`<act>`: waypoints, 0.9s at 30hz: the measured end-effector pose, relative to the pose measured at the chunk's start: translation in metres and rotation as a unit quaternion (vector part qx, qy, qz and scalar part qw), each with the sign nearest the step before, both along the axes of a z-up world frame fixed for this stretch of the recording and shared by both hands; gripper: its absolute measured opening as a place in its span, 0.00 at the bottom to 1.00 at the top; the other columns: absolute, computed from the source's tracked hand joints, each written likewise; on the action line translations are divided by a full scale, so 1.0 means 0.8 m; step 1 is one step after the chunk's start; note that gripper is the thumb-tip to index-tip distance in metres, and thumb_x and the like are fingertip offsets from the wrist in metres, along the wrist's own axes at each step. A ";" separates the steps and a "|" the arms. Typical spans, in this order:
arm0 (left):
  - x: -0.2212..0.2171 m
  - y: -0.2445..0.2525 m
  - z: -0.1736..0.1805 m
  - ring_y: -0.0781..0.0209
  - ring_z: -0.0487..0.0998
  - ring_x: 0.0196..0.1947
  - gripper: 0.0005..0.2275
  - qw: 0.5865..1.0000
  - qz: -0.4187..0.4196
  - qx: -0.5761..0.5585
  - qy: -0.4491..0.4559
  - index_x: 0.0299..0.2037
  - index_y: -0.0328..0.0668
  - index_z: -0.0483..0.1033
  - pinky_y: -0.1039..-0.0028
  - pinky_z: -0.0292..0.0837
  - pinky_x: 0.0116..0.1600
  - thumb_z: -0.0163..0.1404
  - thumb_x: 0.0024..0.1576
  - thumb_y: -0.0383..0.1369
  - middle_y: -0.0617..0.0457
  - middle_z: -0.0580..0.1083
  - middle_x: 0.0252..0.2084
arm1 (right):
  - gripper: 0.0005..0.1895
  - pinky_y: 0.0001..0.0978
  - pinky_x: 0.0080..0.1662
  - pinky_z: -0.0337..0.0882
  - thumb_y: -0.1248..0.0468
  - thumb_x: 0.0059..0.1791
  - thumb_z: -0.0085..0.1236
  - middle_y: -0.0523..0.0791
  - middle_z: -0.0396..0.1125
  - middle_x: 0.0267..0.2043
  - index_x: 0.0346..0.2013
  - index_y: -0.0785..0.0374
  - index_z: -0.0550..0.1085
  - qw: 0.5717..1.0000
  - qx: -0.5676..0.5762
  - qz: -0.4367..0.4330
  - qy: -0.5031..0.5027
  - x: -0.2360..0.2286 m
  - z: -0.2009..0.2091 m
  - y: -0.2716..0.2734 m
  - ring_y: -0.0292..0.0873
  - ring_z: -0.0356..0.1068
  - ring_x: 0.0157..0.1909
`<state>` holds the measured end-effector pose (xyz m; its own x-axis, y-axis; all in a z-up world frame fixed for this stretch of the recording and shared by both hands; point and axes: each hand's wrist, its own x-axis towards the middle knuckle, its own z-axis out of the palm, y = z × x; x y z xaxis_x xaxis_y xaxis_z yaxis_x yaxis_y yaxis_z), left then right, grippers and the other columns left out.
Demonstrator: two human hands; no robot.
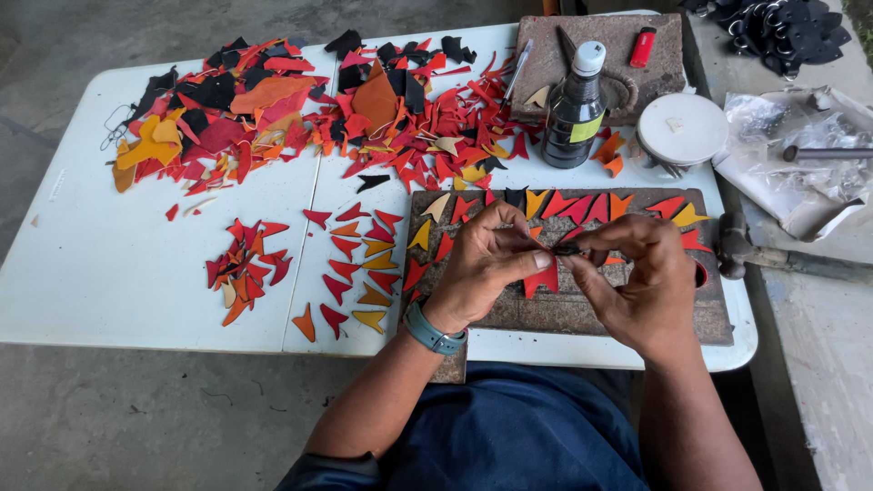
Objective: The person fits small, triangular leather scraps of different colors together by hand on a board, picking them up from a pile and placing them into specific spots.
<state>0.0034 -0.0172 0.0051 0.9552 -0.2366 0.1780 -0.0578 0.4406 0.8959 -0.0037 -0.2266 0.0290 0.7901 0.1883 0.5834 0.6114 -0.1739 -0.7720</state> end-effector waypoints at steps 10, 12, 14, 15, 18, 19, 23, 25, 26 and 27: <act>0.003 0.001 -0.006 0.68 0.80 0.44 0.13 0.999 -0.005 -0.033 0.003 0.47 0.41 0.68 0.77 0.77 0.52 0.59 0.58 0.22 0.52 0.79 0.41 | 0.25 0.30 0.54 0.77 0.78 0.47 0.66 0.49 0.68 0.46 0.52 0.67 0.61 0.998 0.020 0.005 0.056 -0.002 0.002 -0.001 0.40 0.75 0.51; 0.005 0.002 -0.009 0.68 0.80 0.45 0.13 0.998 -0.005 -0.063 0.001 0.47 0.41 0.68 0.77 0.77 0.53 0.59 0.58 0.21 0.54 0.78 0.41 | 0.26 0.30 0.51 0.76 0.78 0.46 0.67 0.49 0.69 0.44 0.50 0.67 0.61 0.998 -0.008 0.001 0.057 -0.001 0.004 -0.002 0.40 0.75 0.48; 0.008 0.003 -0.013 0.67 0.80 0.46 0.12 0.996 -0.004 -0.093 -0.011 0.47 0.40 0.69 0.75 0.78 0.55 0.59 0.59 0.19 0.56 0.76 0.42 | 0.27 0.29 0.50 0.75 0.77 0.46 0.67 0.48 0.70 0.43 0.51 0.67 0.61 0.997 -0.004 0.018 0.077 0.002 0.005 -0.004 0.40 0.74 0.47; 0.008 0.003 -0.016 0.67 0.80 0.46 0.12 0.995 -0.005 -0.096 -0.010 0.46 0.41 0.69 0.75 0.78 0.55 0.59 0.59 0.19 0.56 0.76 0.42 | 0.28 0.29 0.49 0.74 0.77 0.45 0.68 0.48 0.70 0.42 0.52 0.67 0.60 0.996 -0.001 0.025 0.089 0.002 0.005 -0.005 0.39 0.74 0.46; 0.010 0.004 -0.023 0.67 0.80 0.46 0.12 0.994 -0.009 -0.104 -0.009 0.46 0.41 0.70 0.75 0.78 0.55 0.58 0.59 0.19 0.56 0.76 0.42 | 0.26 0.29 0.51 0.76 0.76 0.48 0.67 0.47 0.68 0.45 0.52 0.65 0.60 0.991 0.079 0.044 0.101 0.005 0.002 0.000 0.38 0.75 0.49; 0.010 0.004 -0.024 0.67 0.80 0.46 0.12 0.994 -0.011 -0.107 -0.011 0.46 0.41 0.70 0.74 0.78 0.55 0.58 0.59 0.19 0.56 0.76 0.42 | 0.26 0.28 0.50 0.76 0.77 0.48 0.67 0.47 0.69 0.44 0.52 0.65 0.60 0.992 0.063 0.043 0.100 0.006 0.001 0.001 0.38 0.75 0.48; 0.015 0.005 -0.023 0.65 0.81 0.47 0.11 0.992 0.002 -0.122 -0.024 0.45 0.41 0.70 0.72 0.79 0.56 0.57 0.60 0.19 0.51 0.79 0.43 | 0.26 0.28 0.50 0.76 0.77 0.45 0.67 0.47 0.69 0.44 0.50 0.66 0.61 0.994 0.016 0.046 0.100 -0.004 0.007 -0.002 0.39 0.75 0.48; 0.016 0.008 -0.024 0.65 0.81 0.47 0.11 0.990 -0.003 -0.139 -0.023 0.45 0.41 0.69 0.72 0.78 0.57 0.57 0.60 0.19 0.51 0.79 0.43 | 0.26 0.28 0.50 0.76 0.77 0.45 0.67 0.47 0.68 0.45 0.51 0.66 0.62 0.994 0.020 0.046 0.099 -0.008 0.009 -0.002 0.39 0.75 0.49; 0.015 0.009 -0.025 0.65 0.81 0.47 0.11 0.989 -0.005 -0.148 -0.021 0.45 0.41 0.69 0.72 0.78 0.57 0.58 0.61 0.19 0.51 0.79 0.44 | 0.26 0.28 0.51 0.75 0.77 0.45 0.67 0.47 0.69 0.45 0.51 0.66 0.62 0.994 0.032 0.042 0.097 -0.009 0.009 -0.002 0.39 0.74 0.49; 0.014 0.008 -0.026 0.65 0.81 0.47 0.11 0.989 -0.007 -0.148 -0.021 0.45 0.41 0.69 0.72 0.78 0.57 0.57 0.61 0.18 0.51 0.79 0.43 | 0.26 0.28 0.51 0.75 0.77 0.46 0.67 0.47 0.69 0.45 0.52 0.66 0.62 0.994 0.045 0.037 0.095 -0.010 0.009 -0.002 0.38 0.74 0.49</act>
